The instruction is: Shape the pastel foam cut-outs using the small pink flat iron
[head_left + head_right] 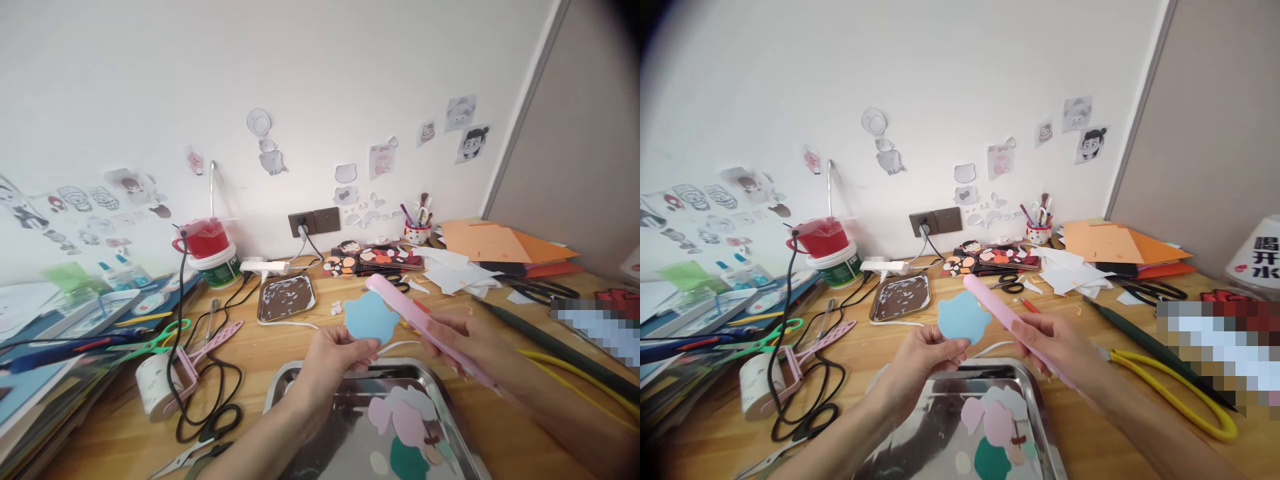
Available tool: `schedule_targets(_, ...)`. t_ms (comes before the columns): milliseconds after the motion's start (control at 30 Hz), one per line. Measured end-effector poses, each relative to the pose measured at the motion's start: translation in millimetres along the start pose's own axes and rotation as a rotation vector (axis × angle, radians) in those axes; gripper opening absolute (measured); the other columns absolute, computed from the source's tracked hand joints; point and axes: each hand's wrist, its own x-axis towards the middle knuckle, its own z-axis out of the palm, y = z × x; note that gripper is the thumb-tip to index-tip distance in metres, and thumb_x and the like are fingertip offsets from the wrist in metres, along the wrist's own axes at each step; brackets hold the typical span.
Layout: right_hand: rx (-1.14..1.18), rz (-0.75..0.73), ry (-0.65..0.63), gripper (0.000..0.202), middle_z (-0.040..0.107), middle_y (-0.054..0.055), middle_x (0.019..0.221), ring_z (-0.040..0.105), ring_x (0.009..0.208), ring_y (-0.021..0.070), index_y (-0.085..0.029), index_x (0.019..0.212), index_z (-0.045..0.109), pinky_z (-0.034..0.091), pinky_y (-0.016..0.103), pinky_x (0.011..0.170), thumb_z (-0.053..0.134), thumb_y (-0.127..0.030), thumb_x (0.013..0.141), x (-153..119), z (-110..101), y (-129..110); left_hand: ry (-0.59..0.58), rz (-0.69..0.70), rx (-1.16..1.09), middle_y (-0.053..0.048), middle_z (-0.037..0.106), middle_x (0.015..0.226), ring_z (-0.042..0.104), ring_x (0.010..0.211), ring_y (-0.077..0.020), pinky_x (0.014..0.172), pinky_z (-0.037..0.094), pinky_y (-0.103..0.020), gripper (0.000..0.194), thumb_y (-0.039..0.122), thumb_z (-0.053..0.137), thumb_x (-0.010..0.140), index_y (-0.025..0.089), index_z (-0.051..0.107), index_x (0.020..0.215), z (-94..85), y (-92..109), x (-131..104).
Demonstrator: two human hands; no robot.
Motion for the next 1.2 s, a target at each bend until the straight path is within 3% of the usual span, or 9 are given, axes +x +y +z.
schedule_targets(100,-0.067,-0.036,-0.099,0.036,0.046,-0.003,0.053,0.037,0.038,0.0043,-0.016,0.058,0.048,0.028,0.017,0.035,0.044,-0.048,0.073,0,1,3,-0.002,-0.005,-0.002,-0.001,0.056,0.055,0.045,0.05,-0.0081,0.053,0.036,-0.02,0.025,0.036,0.066,0.055,0.013,0.056,0.055,2.1,-2,0)
schedule_targets(233,-0.105,-0.059,-0.102,0.034,0.043,-0.004,0.05,0.037,0.037,0.0044,-0.016,0.058,0.047,0.026,0.017,0.035,0.042,-0.045,0.076,-2,3,5,-0.001,-0.04,0.001,-0.001,0.055,0.057,0.046,0.051,-0.0083,0.054,0.037,-0.021,0.025,0.036,0.065,0.056,0.013,0.057,0.059,3.7,-2,0)
schedule_targets(433,-0.118,-0.068,-0.088,0.033,0.043,-0.004,0.05,0.036,0.036,0.004,-0.016,0.057,0.047,0.026,0.017,0.036,0.044,-0.043,0.076,-4,3,2,-0.14,-0.077,0.133,-0.002,0.058,0.071,0.049,0.061,-0.0099,0.054,0.036,-0.02,0.028,0.029,0.067,0.053,0.014,0.061,0.076,-3.3,10,0)
schedule_targets(533,-0.132,-0.07,-0.085,0.032,0.045,-0.004,0.051,0.037,0.037,0.0045,-0.016,0.059,0.048,0.026,0.018,0.037,0.043,-0.043,0.076,-4,4,1,-0.075,-0.047,0.156,-0.003,0.059,0.08,0.051,0.069,-0.012,0.057,0.038,-0.021,0.033,0.031,0.066,0.055,0.015,0.059,0.082,-5.8,17,0)
schedule_targets(667,-0.114,-0.051,-0.111,0.032,0.044,-0.004,0.052,0.036,0.037,0.0041,-0.016,0.061,0.048,0.025,0.018,0.037,0.043,-0.043,0.077,-4,4,1,0.028,0.001,0.078,-0.006,0.06,0.077,0.052,0.064,-0.0117,0.057,0.039,-0.022,0.026,0.034,0.061,0.061,0.012,0.056,0.075,-10.3,14,4)
schedule_targets(933,-0.102,-0.047,-0.106,0.032,0.042,-0.005,0.049,0.034,0.036,0.0032,-0.016,0.059,0.046,0.023,0.017,0.036,0.043,-0.042,0.077,-2,6,4,0.068,0.01,-0.021,-0.003,0.057,0.066,0.052,0.055,-0.0097,0.052,0.039,-0.021,0.022,0.032,0.062,0.061,0.014,0.052,0.065,-13.8,3,9)
schedule_targets(1200,-0.02,-0.011,-0.093,0.032,0.044,-0.004,0.052,0.034,0.037,0.0033,-0.016,0.061,0.047,0.023,0.016,0.035,0.043,-0.044,0.077,0,5,4,0.066,0.019,-0.035,-0.002,0.055,0.066,0.052,0.059,-0.0105,0.056,0.04,-0.023,0.022,0.032,0.063,0.061,0.014,0.05,0.064,-13.5,3,9)
